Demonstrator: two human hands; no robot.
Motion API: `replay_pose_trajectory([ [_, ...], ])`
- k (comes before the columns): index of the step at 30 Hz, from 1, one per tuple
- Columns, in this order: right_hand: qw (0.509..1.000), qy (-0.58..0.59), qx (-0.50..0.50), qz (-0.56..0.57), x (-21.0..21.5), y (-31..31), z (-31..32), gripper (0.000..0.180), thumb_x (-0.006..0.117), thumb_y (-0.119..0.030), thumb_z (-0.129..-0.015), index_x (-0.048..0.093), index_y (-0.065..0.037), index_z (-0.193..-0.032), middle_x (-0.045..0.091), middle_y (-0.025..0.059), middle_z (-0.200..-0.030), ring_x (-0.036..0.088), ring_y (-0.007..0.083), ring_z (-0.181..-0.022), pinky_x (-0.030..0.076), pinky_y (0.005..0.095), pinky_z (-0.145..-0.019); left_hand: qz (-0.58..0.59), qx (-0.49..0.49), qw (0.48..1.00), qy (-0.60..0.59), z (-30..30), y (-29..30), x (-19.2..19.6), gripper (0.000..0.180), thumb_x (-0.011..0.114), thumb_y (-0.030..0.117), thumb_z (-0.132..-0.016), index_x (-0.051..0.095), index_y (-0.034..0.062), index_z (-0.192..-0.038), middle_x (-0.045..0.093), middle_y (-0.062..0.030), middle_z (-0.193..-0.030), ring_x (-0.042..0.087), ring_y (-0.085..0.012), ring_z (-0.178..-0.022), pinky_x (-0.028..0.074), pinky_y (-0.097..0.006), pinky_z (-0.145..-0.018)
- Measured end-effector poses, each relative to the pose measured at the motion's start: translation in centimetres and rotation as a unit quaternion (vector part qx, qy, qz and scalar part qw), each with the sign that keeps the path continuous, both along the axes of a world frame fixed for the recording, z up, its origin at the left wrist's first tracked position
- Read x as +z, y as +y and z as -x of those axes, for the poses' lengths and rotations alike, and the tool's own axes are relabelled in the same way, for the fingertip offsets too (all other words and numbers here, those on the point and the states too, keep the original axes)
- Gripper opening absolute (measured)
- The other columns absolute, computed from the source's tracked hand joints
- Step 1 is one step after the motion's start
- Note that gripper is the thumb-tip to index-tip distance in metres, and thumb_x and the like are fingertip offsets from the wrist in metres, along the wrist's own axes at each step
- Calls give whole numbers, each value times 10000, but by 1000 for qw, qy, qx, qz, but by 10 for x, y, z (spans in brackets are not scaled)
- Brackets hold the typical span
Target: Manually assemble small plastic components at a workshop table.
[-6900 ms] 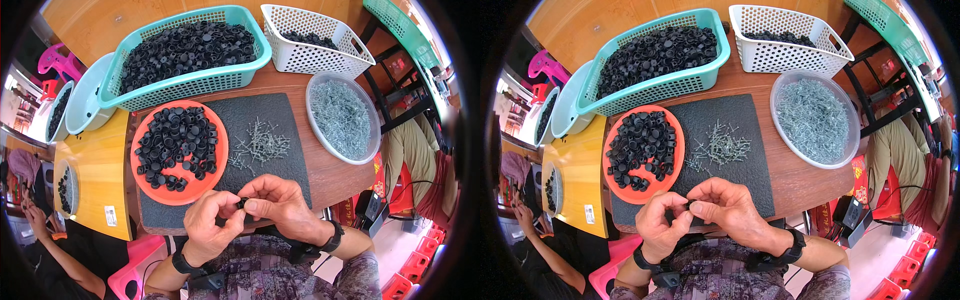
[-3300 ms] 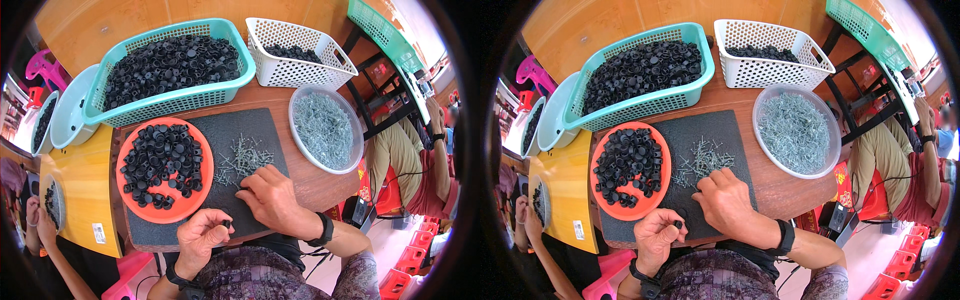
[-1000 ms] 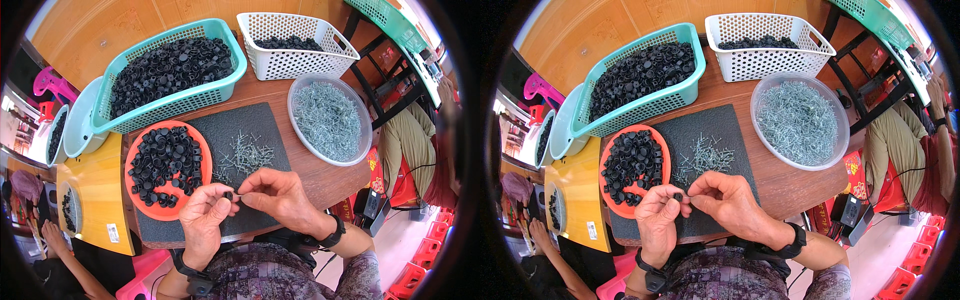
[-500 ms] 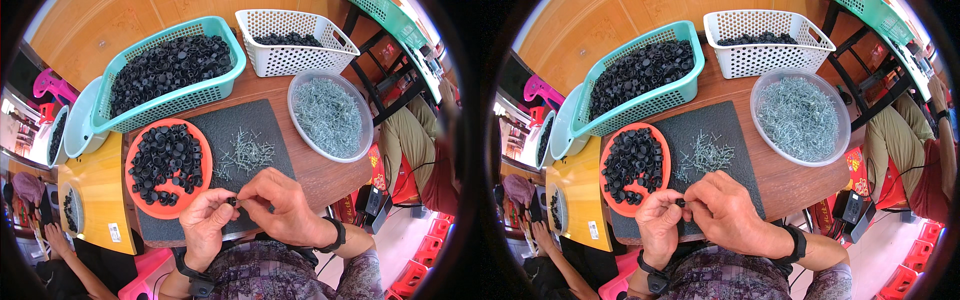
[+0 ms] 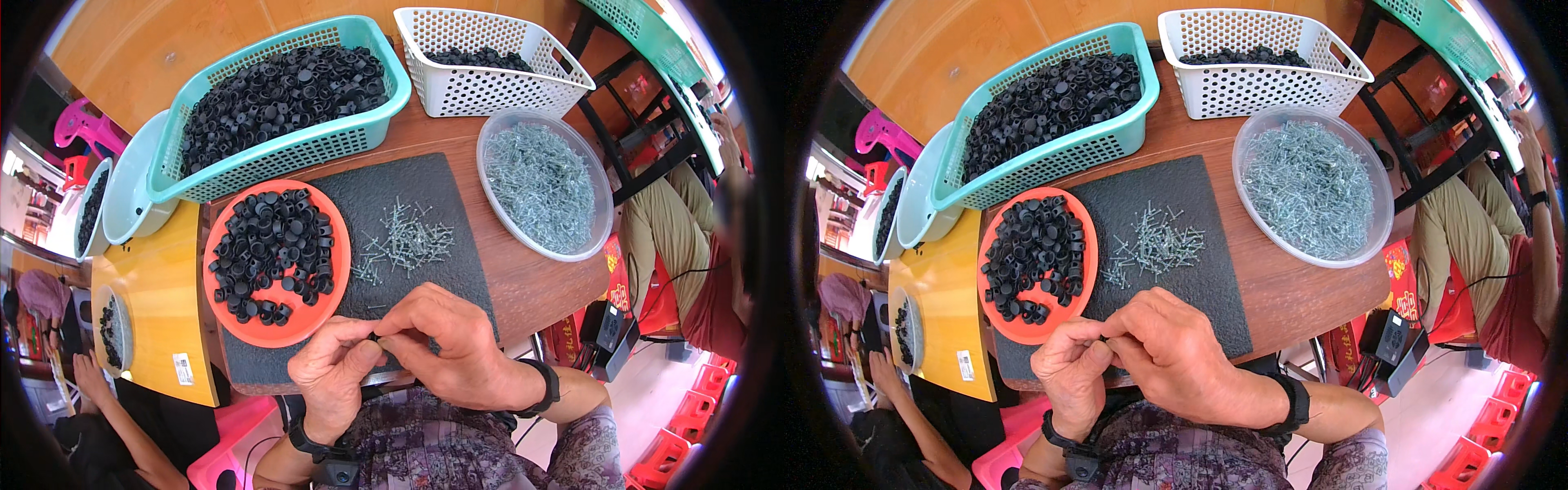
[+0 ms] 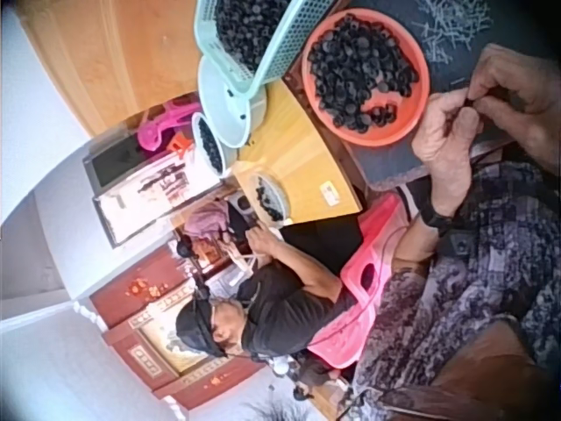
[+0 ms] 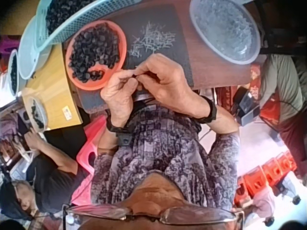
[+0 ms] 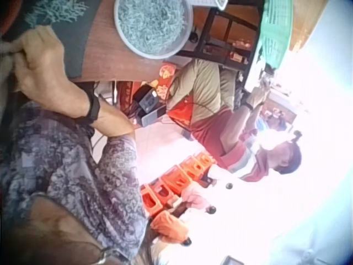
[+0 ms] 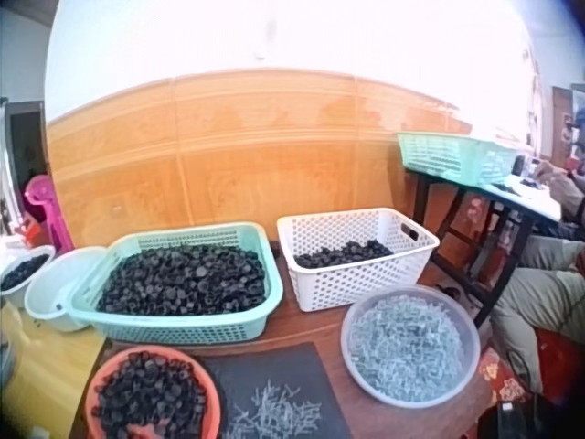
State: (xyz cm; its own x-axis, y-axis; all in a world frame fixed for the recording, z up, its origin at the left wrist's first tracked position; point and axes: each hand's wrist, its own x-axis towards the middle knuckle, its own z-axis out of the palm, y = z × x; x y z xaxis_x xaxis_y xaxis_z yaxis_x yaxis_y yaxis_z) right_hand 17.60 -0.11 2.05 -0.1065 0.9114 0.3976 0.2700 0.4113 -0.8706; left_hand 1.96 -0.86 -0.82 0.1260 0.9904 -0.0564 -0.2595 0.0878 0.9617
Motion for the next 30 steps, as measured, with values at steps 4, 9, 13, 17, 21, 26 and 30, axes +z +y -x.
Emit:
replay_pose_trajectory([
  [4,989,70,41,124,1,-2,-3,179,669,18,-744,611,-5,-911,578,81,-754,555,187,-651,442,288,-568,22,23,999,-33,7,-3,3,280,714,121,-789,579,-65,-950,623,-102,-823,599,-158,-654,503,-274,-559],
  [9,991,-66,24,110,-13,10,-14,234,708,6,-717,632,-17,-937,568,75,-778,557,155,-664,450,264,-565,15,64,998,-25,26,-8,0,298,715,144,-790,569,-66,-943,609,-121,-733,583,-168,-583,482,-267,-534],
  [13,987,-161,24,-7,-22,14,1,271,723,-52,-638,618,-24,-887,557,98,-774,539,281,-739,450,372,-616,24,64,998,-14,30,-10,-2,306,715,149,-788,573,-67,-952,608,-119,-736,578,-167,-578,479,-263,-531],
  [17,953,-291,72,-32,-18,13,11,275,741,-74,-584,580,-20,-800,520,116,-778,514,285,-758,451,380,-622,31,63,997,-34,32,-9,-5,314,721,152,-783,580,-69,-955,614,-122,-742,582,-167,-580,481,-260,-534],
  [21,936,-339,84,-49,-21,14,12,276,743,-68,-563,538,-11,-739,509,119,-773,506,285,-763,449,379,-629,63,33,996,-61,30,-9,-3,323,728,155,-772,585,-71,-953,626,-125,-756,589,-168,-584,485,-262,-542],
  [26,984,-166,46,51,-17,9,0,248,730,-60,-658,570,10,-833,547,107,-764,539,231,-710,456,324,-608,64,4,994,-88,27,-6,-5,330,730,157,-769,584,-73,-954,629,-124,-760,593,-167,-591,488,-260,-545],
  [30,916,175,60,356,-8,0,-8,238,682,-101,-811,594,25,-992,616,39,-819,572,90,-718,460,217,-623,86,-7,991,-100,22,-6,0,326,725,156,-775,581,-74,-955,629,-126,-766,596,-165,-605,491,-258,-546],
])
